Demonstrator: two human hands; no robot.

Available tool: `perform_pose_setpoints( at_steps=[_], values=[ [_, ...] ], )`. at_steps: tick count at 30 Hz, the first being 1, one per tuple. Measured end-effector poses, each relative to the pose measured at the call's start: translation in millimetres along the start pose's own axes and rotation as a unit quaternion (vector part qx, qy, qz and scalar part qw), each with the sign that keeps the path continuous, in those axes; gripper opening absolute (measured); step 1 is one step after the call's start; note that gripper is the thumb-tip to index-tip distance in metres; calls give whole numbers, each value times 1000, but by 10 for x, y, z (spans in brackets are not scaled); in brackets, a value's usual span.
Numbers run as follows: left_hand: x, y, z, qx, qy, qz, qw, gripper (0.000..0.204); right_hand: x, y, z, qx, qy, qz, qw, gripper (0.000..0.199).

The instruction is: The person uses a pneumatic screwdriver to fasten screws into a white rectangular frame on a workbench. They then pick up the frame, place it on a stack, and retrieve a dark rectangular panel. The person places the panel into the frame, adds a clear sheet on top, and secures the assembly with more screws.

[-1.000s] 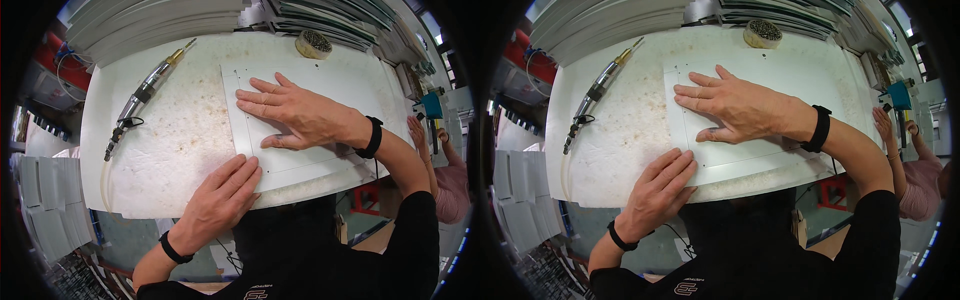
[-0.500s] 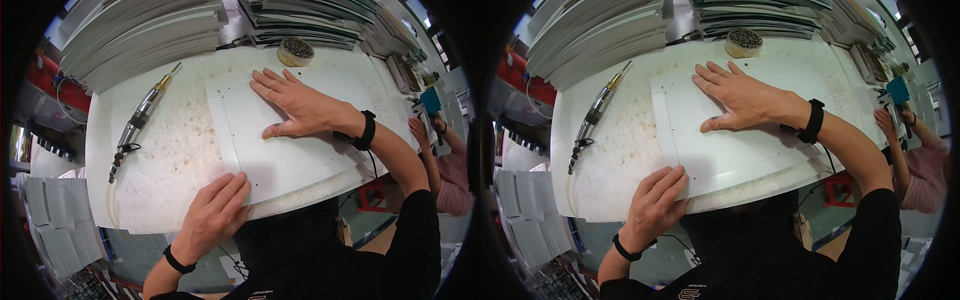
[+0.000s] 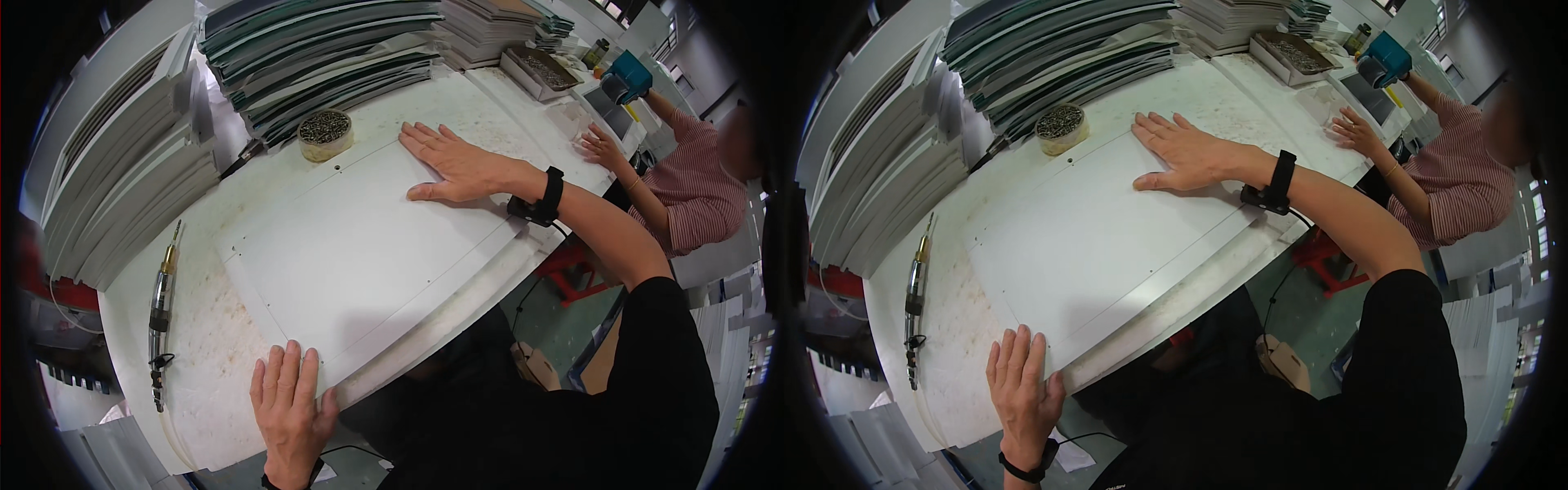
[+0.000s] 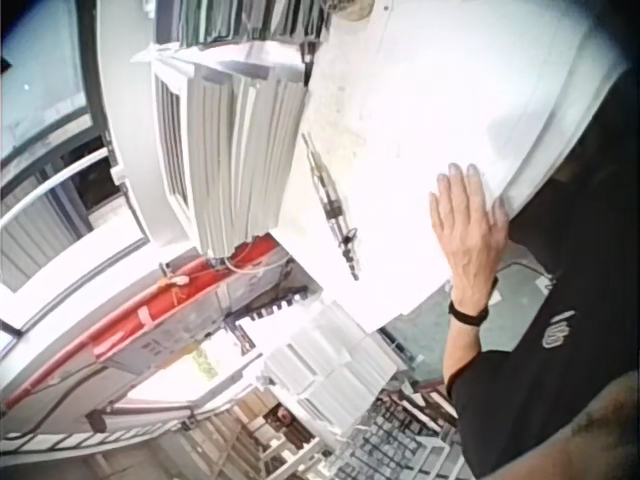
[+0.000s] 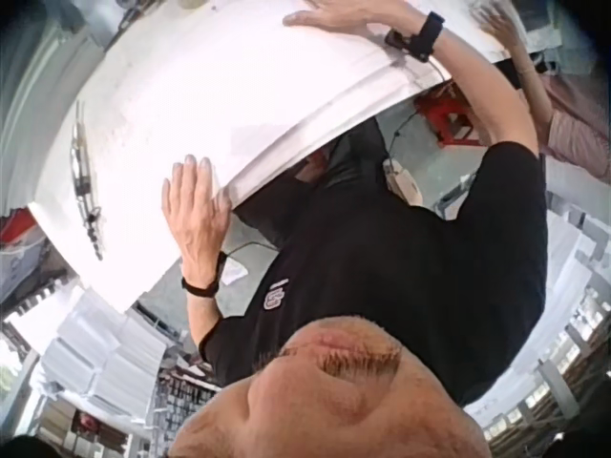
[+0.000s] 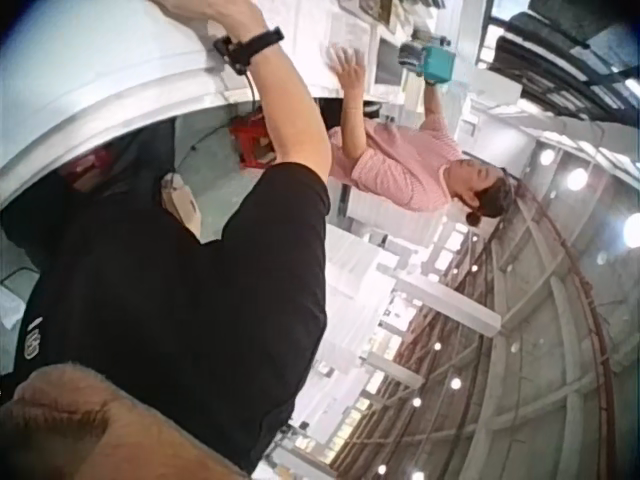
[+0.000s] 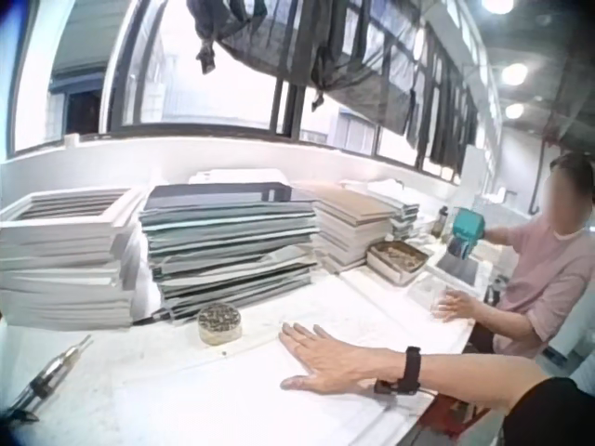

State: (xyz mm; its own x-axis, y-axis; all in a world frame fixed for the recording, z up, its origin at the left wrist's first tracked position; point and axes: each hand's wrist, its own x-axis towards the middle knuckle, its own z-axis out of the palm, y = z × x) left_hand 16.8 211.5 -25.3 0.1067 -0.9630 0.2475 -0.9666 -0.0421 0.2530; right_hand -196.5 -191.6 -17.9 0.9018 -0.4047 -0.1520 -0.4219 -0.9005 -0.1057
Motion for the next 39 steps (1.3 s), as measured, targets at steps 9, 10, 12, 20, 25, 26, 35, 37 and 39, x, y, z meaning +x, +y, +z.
perform_pose_setpoints(
  at_steps=[9,10,12,20,25,26,35,37,39],
  values=[
    [-35,-48,42,-4,3,-3,1000,63,-478,692,-99,52,-29,-40,997,98],
    [-49,-50,64,-5,0,-7,1000,62,-553,773,-138,67,-45,-44,996,97],
    [-59,-58,79,-7,1,-10,1000,62,-621,787,-214,73,-51,-51,995,93],
    [3,16,76,2,3,-5,1000,58,-655,721,-120,67,-6,-38,997,89],
    [-39,58,11,13,9,-19,1000,57,-527,577,-320,45,-51,-46,997,86],
    [-44,69,12,5,14,-16,1000,57,-488,526,-328,43,-56,-50,996,86],
    [-46,21,-99,4,29,-21,999,55,-461,422,-588,5,-108,-3,994,87],
    [-145,-98,-207,62,67,-47,995,55,-380,257,-797,-29,-99,0,995,87],
    [-394,-449,-422,172,132,-104,971,53,-279,15,-971,-64,-35,-38,997,86]
  ],
)
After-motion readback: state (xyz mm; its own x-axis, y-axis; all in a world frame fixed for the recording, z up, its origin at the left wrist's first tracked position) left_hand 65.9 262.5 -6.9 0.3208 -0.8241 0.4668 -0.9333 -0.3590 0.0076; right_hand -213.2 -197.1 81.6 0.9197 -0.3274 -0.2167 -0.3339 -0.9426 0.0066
